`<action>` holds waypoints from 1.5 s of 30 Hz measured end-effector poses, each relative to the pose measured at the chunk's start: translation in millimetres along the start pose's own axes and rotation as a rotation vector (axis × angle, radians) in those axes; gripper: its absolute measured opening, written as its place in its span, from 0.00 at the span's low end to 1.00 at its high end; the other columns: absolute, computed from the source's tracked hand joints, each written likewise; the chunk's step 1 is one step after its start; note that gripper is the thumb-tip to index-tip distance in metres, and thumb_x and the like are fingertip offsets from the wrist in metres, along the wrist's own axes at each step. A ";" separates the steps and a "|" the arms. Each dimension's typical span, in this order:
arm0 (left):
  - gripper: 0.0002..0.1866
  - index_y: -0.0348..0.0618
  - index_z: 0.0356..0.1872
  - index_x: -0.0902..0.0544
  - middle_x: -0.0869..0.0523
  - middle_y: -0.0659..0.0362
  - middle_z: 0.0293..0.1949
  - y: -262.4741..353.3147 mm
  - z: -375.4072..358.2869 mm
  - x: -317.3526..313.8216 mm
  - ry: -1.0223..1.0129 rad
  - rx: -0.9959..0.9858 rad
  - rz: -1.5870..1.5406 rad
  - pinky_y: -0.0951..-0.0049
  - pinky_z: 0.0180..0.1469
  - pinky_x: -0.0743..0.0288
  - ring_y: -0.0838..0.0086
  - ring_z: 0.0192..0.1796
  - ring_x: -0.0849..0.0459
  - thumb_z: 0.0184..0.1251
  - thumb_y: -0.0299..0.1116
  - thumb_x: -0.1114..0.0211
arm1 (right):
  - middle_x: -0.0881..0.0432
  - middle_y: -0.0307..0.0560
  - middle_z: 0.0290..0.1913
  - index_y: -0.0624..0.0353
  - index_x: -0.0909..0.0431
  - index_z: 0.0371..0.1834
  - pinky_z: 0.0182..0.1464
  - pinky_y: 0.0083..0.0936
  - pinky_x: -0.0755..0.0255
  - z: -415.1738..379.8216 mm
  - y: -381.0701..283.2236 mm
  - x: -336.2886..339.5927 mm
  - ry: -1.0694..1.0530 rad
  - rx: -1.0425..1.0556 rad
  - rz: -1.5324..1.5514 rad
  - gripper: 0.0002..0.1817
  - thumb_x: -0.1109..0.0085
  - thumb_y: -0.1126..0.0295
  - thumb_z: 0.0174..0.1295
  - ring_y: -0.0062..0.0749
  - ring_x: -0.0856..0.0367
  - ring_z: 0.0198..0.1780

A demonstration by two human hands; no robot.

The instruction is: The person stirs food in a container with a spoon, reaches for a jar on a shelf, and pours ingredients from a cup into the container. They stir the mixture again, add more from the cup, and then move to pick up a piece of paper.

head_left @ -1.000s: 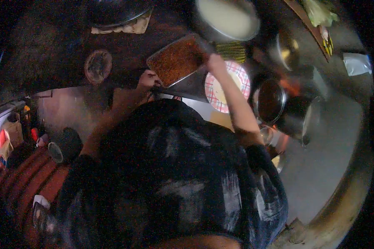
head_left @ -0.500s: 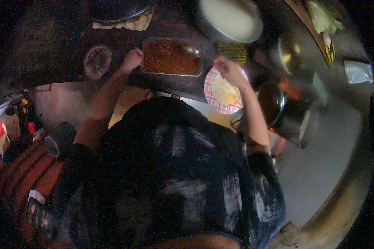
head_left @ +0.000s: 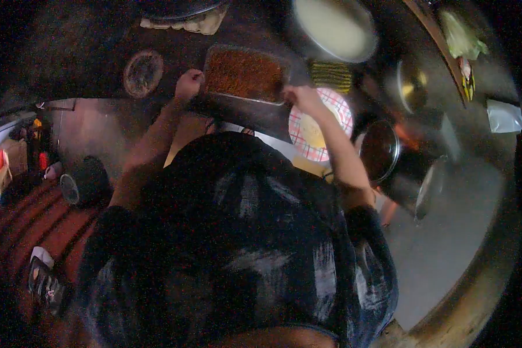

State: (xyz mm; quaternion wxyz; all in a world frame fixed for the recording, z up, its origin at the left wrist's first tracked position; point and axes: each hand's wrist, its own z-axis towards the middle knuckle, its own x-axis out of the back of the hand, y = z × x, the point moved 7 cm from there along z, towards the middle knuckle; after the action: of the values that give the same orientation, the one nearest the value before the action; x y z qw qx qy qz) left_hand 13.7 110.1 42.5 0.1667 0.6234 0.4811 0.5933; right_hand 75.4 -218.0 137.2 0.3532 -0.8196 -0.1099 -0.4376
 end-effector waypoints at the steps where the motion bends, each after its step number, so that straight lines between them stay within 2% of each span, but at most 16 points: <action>1: 0.09 0.43 0.33 0.24 0.21 0.54 0.28 14.9 -6.8 4.6 0.035 -0.130 0.039 0.70 0.32 0.29 0.66 0.31 0.21 0.52 0.36 0.42 | 0.23 0.50 0.34 0.51 0.26 0.40 0.37 0.32 0.31 2.2 4.2 2.0 0.023 -0.011 -0.039 0.11 0.52 0.69 0.52 0.43 0.24 0.36; 3: 0.09 0.42 0.32 0.24 0.21 0.55 0.27 24.7 -9.4 7.1 0.070 -0.257 0.079 0.71 0.30 0.29 0.67 0.29 0.21 0.52 0.35 0.42 | 0.23 0.50 0.33 0.50 0.26 0.40 0.37 0.32 0.30 7.0 13.9 3.8 0.045 -0.022 -0.077 0.12 0.52 0.68 0.52 0.44 0.24 0.35; 5: 0.08 0.39 0.31 0.25 0.22 0.56 0.25 18.2 -2.5 -2.5 -0.071 -0.357 -0.363 0.73 0.26 0.28 0.71 0.25 0.21 0.52 0.32 0.42 | 0.23 0.53 0.31 0.45 0.27 0.39 0.35 0.39 0.30 8.3 25.9 10.9 0.118 0.004 -0.128 0.13 0.52 0.69 0.49 0.47 0.24 0.33; 6: 0.08 0.39 0.31 0.25 0.22 0.56 0.25 22.6 -2.8 -2.3 -0.069 -0.357 -0.364 0.73 0.26 0.28 0.71 0.25 0.21 0.52 0.32 0.42 | 0.23 0.53 0.31 0.45 0.27 0.39 0.35 0.39 0.30 6.9 29.2 16.8 0.118 0.005 -0.129 0.13 0.52 0.69 0.49 0.47 0.24 0.33; 9: 0.07 0.36 0.28 0.25 0.23 0.58 0.24 9.1 7.1 -4.7 -0.050 -0.167 -0.272 0.76 0.24 0.29 0.74 0.24 0.22 0.50 0.30 0.42 | 0.23 0.55 0.32 0.46 0.27 0.40 0.37 0.39 0.30 3.6 36.5 31.8 0.161 0.023 0.009 0.13 0.51 0.69 0.49 0.47 0.24 0.34; 11: 0.05 0.36 0.25 0.26 0.24 0.59 0.24 -19.3 25.4 -20.9 -0.225 -0.113 -0.452 0.75 0.23 0.29 0.74 0.23 0.23 0.48 0.26 0.44 | 0.24 0.55 0.33 0.46 0.27 0.40 0.38 0.40 0.30 2.0 18.4 36.3 0.126 0.049 -0.035 0.13 0.52 0.69 0.49 0.48 0.24 0.35; 17: 0.05 0.36 0.23 0.26 0.24 0.59 0.27 -22.1 21.3 -21.9 -0.287 0.027 -0.732 0.76 0.23 0.30 0.75 0.20 0.25 0.46 0.22 0.51 | 0.24 0.57 0.35 0.50 0.25 0.37 0.38 0.39 0.30 16.2 -1.4 -7.0 -0.068 0.056 -0.261 0.12 0.57 0.71 0.51 0.48 0.24 0.36; 18: 0.05 0.36 0.23 0.26 0.24 0.59 0.27 -11.8 15.2 -18.8 -0.286 0.026 -0.730 0.76 0.23 0.30 0.75 0.20 0.25 0.46 0.22 0.51 | 0.23 0.57 0.34 0.53 0.24 0.35 0.37 0.39 0.29 17.1 -3.1 -6.8 -0.071 0.056 -0.307 0.12 0.58 0.72 0.50 0.47 0.23 0.35; 20: 0.04 0.36 0.22 0.27 0.25 0.60 0.28 31.7 -2.6 1.3 -0.139 -0.207 -0.254 0.77 0.23 0.30 0.76 0.19 0.25 0.46 0.22 0.51 | 0.23 0.54 0.31 0.48 0.24 0.36 0.36 0.37 0.29 18.5 5.8 1.8 -0.075 0.001 -0.430 0.13 0.56 0.70 0.49 0.45 0.24 0.33; 21: 0.04 0.36 0.22 0.27 0.25 0.60 0.28 33.0 -2.4 1.3 -0.138 -0.208 -0.253 0.77 0.23 0.30 0.76 0.19 0.25 0.46 0.22 0.51 | 0.23 0.51 0.28 0.43 0.24 0.37 0.35 0.36 0.30 18.6 15.3 5.9 -0.082 -0.056 -0.552 0.13 0.55 0.68 0.48 0.43 0.24 0.32; 27: 0.02 0.38 0.21 0.26 0.25 0.62 0.24 16.0 5.6 -4.7 -0.173 -0.051 -0.337 0.77 0.24 0.30 0.77 0.19 0.25 0.45 0.23 0.48 | 0.23 0.51 0.29 0.43 0.24 0.35 0.34 0.38 0.30 13.4 0.9 30.5 -0.047 -0.041 -0.442 0.12 0.56 0.67 0.49 0.43 0.24 0.32; 32: 0.10 0.42 0.30 0.27 0.24 0.60 0.21 -23.3 27.3 -18.4 -0.254 -0.093 -0.509 0.77 0.24 0.29 0.77 0.21 0.24 0.42 0.23 0.43 | 0.23 0.52 0.29 0.45 0.24 0.35 0.35 0.38 0.30 28.1 -24.3 -7.4 -0.030 0.050 -0.404 0.13 0.57 0.70 0.48 0.45 0.24 0.33; 35: 0.09 0.42 0.30 0.27 0.24 0.60 0.21 -28.7 31.4 -25.7 -0.312 0.091 -0.560 0.76 0.24 0.29 0.77 0.22 0.23 0.43 0.24 0.43 | 0.23 0.53 0.30 0.47 0.25 0.35 0.35 0.38 0.30 31.6 -13.0 -12.3 0.001 -0.018 -0.329 0.13 0.54 0.70 0.46 0.45 0.24 0.33; 37: 0.08 0.42 0.30 0.27 0.24 0.60 0.21 -37.6 37.4 -29.7 -0.279 0.029 -0.558 0.76 0.24 0.29 0.77 0.22 0.23 0.45 0.24 0.44 | 0.22 0.56 0.30 0.63 0.24 0.25 0.33 0.37 0.27 23.5 -16.8 6.4 0.012 -0.032 -0.395 0.10 0.56 0.71 0.48 0.44 0.22 0.33; 42: 0.07 0.41 0.30 0.28 0.24 0.60 0.21 -1.4 22.3 -21.5 -0.260 0.088 -0.632 0.76 0.23 0.30 0.77 0.21 0.24 0.48 0.24 0.45 | 0.22 0.56 0.30 0.63 0.24 0.24 0.34 0.38 0.27 12.2 -27.3 41.0 -0.018 -0.118 -0.384 0.10 0.55 0.71 0.46 0.45 0.22 0.33; 45: 0.07 0.40 0.31 0.28 0.24 0.59 0.19 10.8 18.0 -19.4 -0.252 0.012 -0.601 0.76 0.23 0.31 0.77 0.20 0.24 0.48 0.23 0.46 | 0.22 0.57 0.29 0.63 0.23 0.24 0.34 0.38 0.28 11.6 -52.7 52.4 0.011 -0.087 -0.338 0.10 0.54 0.71 0.45 0.46 0.22 0.32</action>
State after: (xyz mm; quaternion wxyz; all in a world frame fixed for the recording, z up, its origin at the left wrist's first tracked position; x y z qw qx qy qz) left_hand 37.5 96.0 35.4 0.3890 0.5231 0.6226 0.4330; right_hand 88.0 -178.7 200.0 0.2392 -0.8016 -0.2253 -0.4995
